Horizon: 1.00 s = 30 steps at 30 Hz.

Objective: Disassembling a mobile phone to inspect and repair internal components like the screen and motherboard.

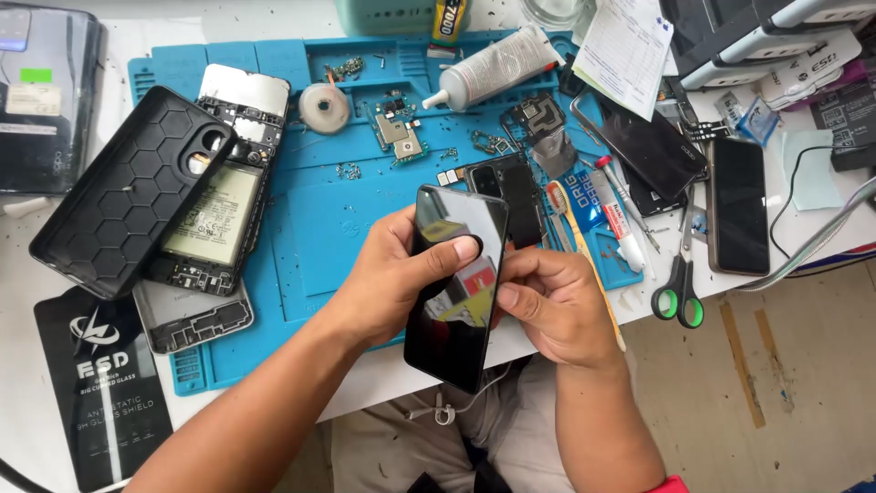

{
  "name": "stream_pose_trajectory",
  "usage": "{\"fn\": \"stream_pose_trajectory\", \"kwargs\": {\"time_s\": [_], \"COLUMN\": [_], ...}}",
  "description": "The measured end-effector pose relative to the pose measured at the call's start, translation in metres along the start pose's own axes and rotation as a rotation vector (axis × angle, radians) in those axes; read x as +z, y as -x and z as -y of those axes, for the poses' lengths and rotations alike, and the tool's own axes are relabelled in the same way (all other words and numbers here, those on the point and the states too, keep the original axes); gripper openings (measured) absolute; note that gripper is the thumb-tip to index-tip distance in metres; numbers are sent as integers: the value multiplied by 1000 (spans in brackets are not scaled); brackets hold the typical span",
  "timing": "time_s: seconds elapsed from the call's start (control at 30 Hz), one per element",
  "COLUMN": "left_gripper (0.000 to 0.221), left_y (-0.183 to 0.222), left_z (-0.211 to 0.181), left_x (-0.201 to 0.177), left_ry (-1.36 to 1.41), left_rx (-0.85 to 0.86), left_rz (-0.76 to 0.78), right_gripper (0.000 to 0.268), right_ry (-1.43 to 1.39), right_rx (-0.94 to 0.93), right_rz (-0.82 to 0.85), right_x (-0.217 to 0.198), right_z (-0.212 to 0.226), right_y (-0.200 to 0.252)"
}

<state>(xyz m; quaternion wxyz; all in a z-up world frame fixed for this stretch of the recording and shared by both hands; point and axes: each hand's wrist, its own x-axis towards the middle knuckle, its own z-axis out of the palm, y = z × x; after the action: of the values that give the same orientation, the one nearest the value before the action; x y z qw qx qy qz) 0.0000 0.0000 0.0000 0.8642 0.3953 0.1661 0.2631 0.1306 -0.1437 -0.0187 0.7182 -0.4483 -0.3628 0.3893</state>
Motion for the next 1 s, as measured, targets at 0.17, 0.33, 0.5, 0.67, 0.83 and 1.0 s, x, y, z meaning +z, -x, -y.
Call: {"fn": "stream_pose_trajectory", "kwargs": {"time_s": [0.17,0.33,0.5,0.67,0.83,1.0], "left_gripper": [19,17,21,34,36,37], "left_y": [2,4,5,-1,-2,-1], "left_z": [-1,-10,-20,2,4,5], "left_x": [1,9,12,-13,-14,-14], "left_ry": [46,105,183,192,220,229], "left_rx": [-13,-18,-47,-178,-212,-202], "left_rz": [-39,-83,-124,-43,-69,-53], "right_gripper": [9,11,11,14,18,20], "right_ry": [-17,-62,-139,-57,-66,-79], "right_rx": [10,-12,-3,130,135,151], "right_rz": [-23,-23,-39,-63,-76,-84], "right_x": [13,11,9,18,22,26], "right_z": [0,-9,-21,-9,-10,-8], "right_y": [-2,-5,0,-5,-7,-7]}}
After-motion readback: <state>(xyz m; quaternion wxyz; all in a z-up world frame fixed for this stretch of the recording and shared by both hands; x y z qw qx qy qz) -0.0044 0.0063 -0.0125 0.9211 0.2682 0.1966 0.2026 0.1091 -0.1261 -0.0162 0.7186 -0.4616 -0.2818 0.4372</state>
